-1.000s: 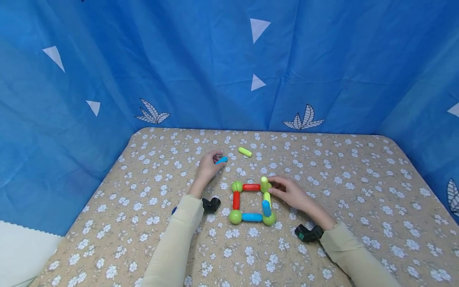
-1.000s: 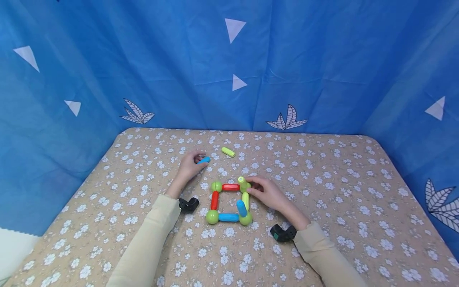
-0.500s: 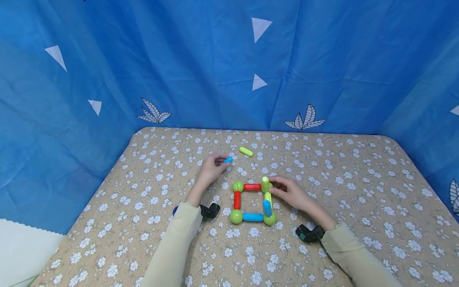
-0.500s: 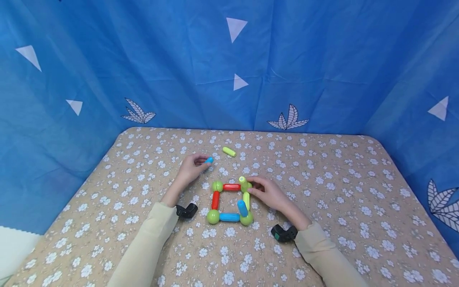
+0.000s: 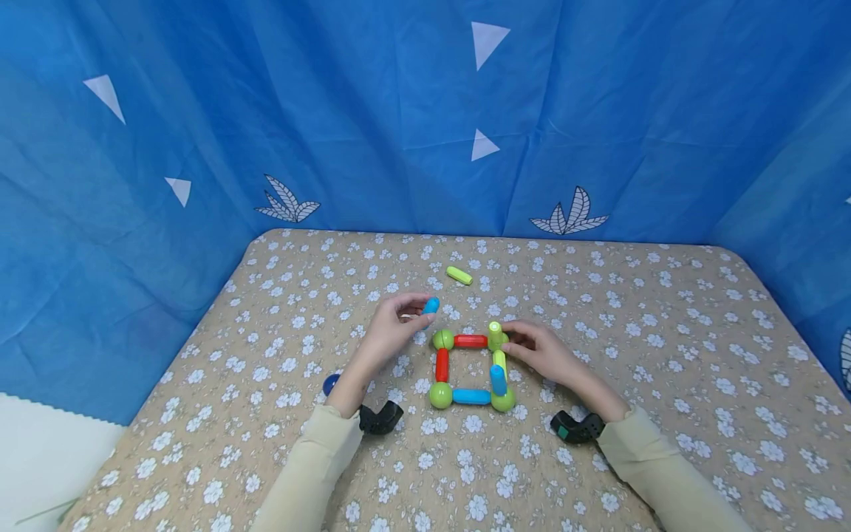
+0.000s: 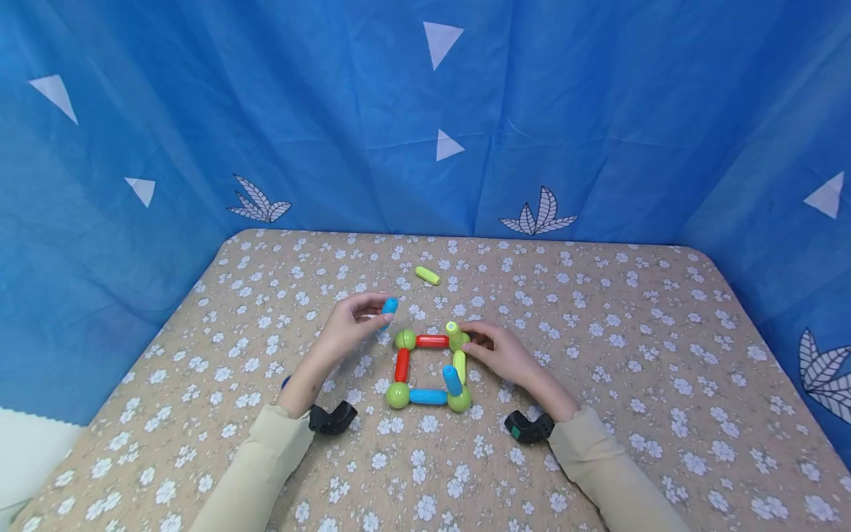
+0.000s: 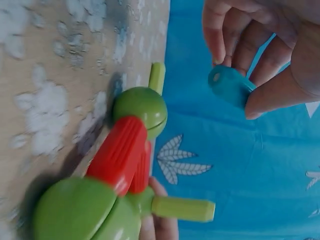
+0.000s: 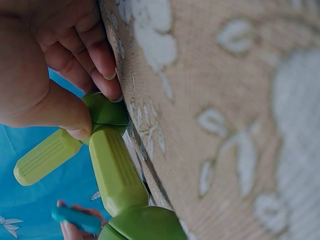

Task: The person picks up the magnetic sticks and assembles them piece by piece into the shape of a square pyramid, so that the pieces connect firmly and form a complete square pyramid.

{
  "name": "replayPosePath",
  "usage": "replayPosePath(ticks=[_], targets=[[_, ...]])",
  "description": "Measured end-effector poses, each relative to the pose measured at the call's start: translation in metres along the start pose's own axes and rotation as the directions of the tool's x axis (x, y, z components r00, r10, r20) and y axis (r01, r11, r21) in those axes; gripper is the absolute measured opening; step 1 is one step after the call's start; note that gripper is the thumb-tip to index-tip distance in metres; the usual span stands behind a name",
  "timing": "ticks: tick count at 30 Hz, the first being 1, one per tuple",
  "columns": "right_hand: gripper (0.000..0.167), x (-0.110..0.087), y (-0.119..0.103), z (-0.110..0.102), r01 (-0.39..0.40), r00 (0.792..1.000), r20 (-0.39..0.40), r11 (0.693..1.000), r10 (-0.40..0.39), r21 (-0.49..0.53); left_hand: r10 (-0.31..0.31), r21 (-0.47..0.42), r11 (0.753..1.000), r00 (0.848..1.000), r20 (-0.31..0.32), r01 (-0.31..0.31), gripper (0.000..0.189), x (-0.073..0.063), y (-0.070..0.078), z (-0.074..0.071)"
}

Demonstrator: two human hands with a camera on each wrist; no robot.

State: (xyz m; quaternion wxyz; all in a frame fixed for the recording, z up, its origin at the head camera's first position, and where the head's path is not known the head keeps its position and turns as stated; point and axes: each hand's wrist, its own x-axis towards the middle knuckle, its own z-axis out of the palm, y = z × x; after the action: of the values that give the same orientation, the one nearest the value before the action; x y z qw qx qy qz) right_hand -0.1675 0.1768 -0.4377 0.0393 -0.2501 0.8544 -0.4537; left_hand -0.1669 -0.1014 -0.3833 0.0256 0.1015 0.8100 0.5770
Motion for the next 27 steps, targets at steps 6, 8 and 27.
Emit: replayPosePath(ticks=[6,8,27], targets=[[0.031,-0.001,-0.001,0.000,-0.007,1.000,0.012,1.000,0.007,0.006,0.011,-0.072,0.997,0.996,0.089,-0.004,0.029,-0.025,-0.005,-0.004],[0.031,-0.001,-0.001,0.000,-0.004,1.000,0.006,1.000,0.004,0.003,0.028,-0.083,0.996,0.991,0.130,-0.017,0.030,-0.032,-0.007,-0.004],[0.031,0.000,-0.001,-0.001,-0.014,1.000,-0.008,1.000,0.014,-0.017,0.103,-0.323,0.946,0.934,0.342,0.014,0.031,-0.054,-0.026,0.010]])
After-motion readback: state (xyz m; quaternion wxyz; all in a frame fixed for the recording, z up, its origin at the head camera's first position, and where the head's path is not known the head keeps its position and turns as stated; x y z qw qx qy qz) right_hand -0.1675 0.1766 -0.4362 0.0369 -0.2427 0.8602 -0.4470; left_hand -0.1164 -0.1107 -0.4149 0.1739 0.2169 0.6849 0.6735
